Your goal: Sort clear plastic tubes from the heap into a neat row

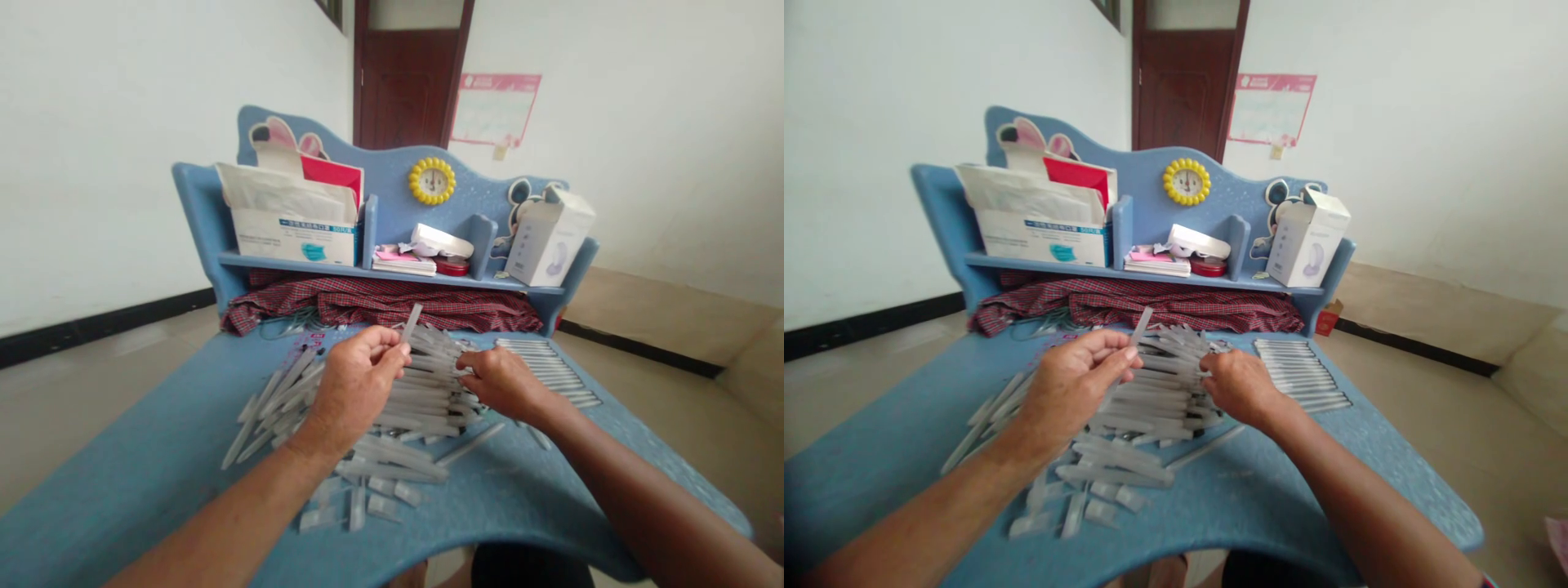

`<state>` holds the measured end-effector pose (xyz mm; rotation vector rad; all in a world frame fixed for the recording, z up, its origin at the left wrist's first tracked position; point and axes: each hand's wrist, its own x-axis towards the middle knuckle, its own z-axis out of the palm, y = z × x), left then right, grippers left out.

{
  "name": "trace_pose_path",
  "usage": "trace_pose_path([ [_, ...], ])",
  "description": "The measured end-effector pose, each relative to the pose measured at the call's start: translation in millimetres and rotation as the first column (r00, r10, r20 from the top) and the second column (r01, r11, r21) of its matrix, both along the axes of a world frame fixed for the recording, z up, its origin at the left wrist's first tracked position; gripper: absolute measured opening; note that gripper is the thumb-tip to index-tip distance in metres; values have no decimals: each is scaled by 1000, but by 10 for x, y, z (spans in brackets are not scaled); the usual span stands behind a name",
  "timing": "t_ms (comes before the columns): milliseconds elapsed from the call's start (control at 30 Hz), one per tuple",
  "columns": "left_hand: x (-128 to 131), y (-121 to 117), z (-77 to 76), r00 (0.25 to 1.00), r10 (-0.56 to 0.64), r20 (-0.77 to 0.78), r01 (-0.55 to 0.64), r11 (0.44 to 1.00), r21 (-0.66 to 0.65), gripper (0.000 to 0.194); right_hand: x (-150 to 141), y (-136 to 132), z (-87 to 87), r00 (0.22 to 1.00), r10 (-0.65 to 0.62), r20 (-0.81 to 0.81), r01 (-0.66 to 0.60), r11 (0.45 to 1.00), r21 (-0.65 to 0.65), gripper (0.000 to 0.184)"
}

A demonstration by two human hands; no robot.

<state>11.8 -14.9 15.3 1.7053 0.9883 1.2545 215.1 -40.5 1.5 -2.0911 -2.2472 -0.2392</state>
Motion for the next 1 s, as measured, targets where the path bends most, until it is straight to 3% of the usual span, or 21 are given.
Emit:
trace_pose_path([
  [233,13,28,-51,998,-55,-44,54,998,-8,11,-15,-1,-30,995,56,-77,-55,998,16,25],
  [367,-4,67,-91,985,-59,-162,71,995,68,12,93,-42,72,953,135,-271,-131,991,33,23],
  [500,-36,103,-97,944,27,-330,55,970,236,14,323,-130,162,830,102,-549,-105,994,26,24],
  [633,-71,119,-99,872,157,-463,72,895,440,15,563,-258,214,655,40,-754,-41,999,18,25],
  [833,-75,140,-154,782,247,-573,171,799,577,16,773,-461,311,491,25,-871,56,997,61,30],
  [1000,-57,163,-208,759,262,-596,195,782,592,15,842,-540,352,451,33,-892,74,994,75,30],
])
